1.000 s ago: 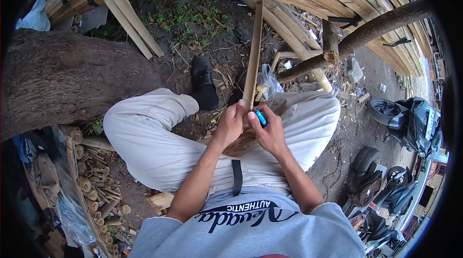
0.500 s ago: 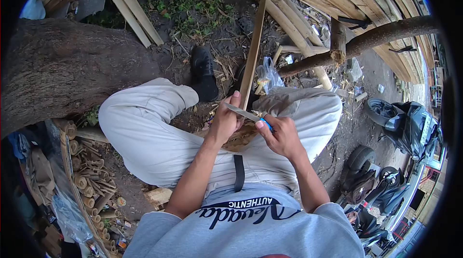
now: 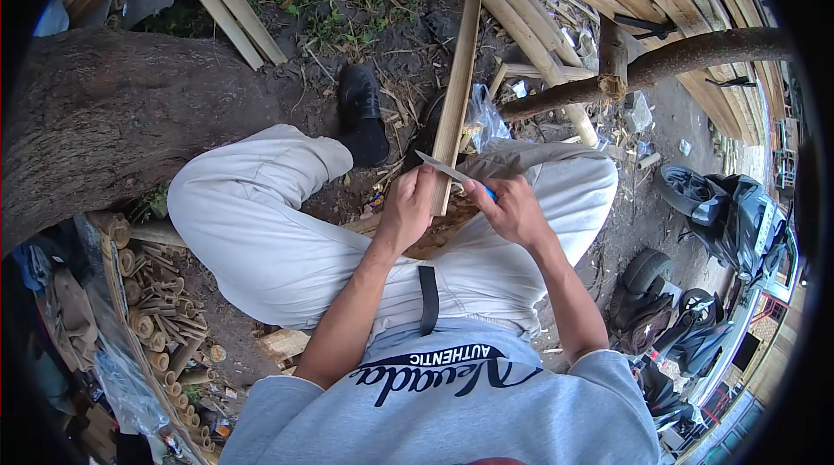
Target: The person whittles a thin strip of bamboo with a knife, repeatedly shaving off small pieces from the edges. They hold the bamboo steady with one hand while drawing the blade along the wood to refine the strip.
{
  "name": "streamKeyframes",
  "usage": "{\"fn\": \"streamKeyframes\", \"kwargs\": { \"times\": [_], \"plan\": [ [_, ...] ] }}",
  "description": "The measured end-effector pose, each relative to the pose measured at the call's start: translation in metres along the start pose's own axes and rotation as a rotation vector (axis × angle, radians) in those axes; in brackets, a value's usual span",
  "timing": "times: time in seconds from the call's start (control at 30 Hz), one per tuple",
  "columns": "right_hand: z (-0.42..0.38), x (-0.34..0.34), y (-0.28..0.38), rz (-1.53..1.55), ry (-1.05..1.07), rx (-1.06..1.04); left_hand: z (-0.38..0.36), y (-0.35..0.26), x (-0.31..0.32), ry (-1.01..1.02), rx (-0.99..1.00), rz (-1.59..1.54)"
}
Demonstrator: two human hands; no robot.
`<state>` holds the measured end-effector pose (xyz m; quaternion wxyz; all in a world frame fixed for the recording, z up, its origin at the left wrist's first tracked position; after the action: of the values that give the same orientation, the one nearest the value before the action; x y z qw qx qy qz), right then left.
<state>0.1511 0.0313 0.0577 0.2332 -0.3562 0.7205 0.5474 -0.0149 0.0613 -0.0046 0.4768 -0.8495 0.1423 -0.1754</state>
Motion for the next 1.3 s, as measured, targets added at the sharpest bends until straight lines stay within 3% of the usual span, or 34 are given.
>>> {"fn": "streamKeyframes", "kwargs": {
  "times": [0.07,0.1,0.17,0.2,0.37,0.4,0.47,0.53,0.6,0.73,0.87,0.93,1.03,1.13,1.17,1.23,1.3],
  "plan": [
    [-0.006,0.005,0.008,-0.036,0.059,-0.091,-0.007,-0.017,-0.003,-0.182,0.42,0.315],
    [-0.011,0.009,0.016,0.068,0.121,-0.109,-0.008,-0.021,-0.003,-0.182,0.413,0.315],
    [-0.01,0.015,0.017,0.108,0.082,-0.132,-0.002,-0.009,-0.004,-0.08,0.048,0.029],
    [-0.011,0.014,0.018,0.144,0.04,-0.158,-0.001,-0.011,-0.003,-0.079,0.04,0.026],
    [0.005,0.022,-0.015,0.176,0.038,0.096,-0.002,-0.012,0.003,-0.024,-0.004,-0.005],
    [0.0,0.026,-0.008,0.18,0.038,0.096,-0.003,-0.013,0.001,-0.04,0.005,-0.035],
    [-0.008,0.021,0.022,0.262,-0.072,-0.192,-0.003,-0.008,-0.004,-0.037,-0.047,-0.033],
    [-0.006,0.022,0.013,0.24,-0.037,-0.128,-0.002,-0.005,-0.002,-0.026,-0.098,-0.037],
    [0.012,0.019,-0.016,0.129,-0.04,0.041,-0.001,-0.013,0.001,-0.032,0.02,0.044],
    [0.015,0.015,-0.012,0.161,-0.045,0.084,-0.001,-0.012,0.0,-0.026,0.029,0.025],
    [0.001,0.03,-0.011,0.015,0.028,-0.073,-0.001,-0.01,-0.003,-0.072,0.068,0.094],
    [0.013,0.025,-0.016,0.034,0.03,0.001,0.001,-0.013,0.0,-0.048,0.077,0.152],
    [0.029,0.02,-0.022,0.074,-0.164,-0.035,0.003,-0.009,0.002,-0.042,0.039,0.159],
    [0.022,0.024,-0.014,0.177,-0.181,0.09,0.002,-0.011,-0.001,-0.028,0.021,0.094],
    [0.015,0.025,-0.007,0.172,-0.13,0.041,0.002,-0.01,-0.001,-0.028,0.026,0.095],
    [0.007,0.03,-0.007,0.077,-0.071,-0.024,-0.001,-0.012,-0.003,-0.06,0.281,0.297],
    [0.006,0.029,-0.008,-0.109,-0.013,-0.102,0.003,-0.002,0.0,-0.022,0.354,0.452]
  ]
}}
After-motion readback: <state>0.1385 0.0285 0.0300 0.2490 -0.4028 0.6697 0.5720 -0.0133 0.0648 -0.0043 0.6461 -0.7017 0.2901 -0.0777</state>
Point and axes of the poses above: each hand's wrist, its own z-axis towards the middle knuckle, its own x-axis out of the palm, y = z × x, the point moved 6 cm from there along z, towards the middle knuckle, and after that the axes turned 4 degrees about -x, right-handed, at the moved point
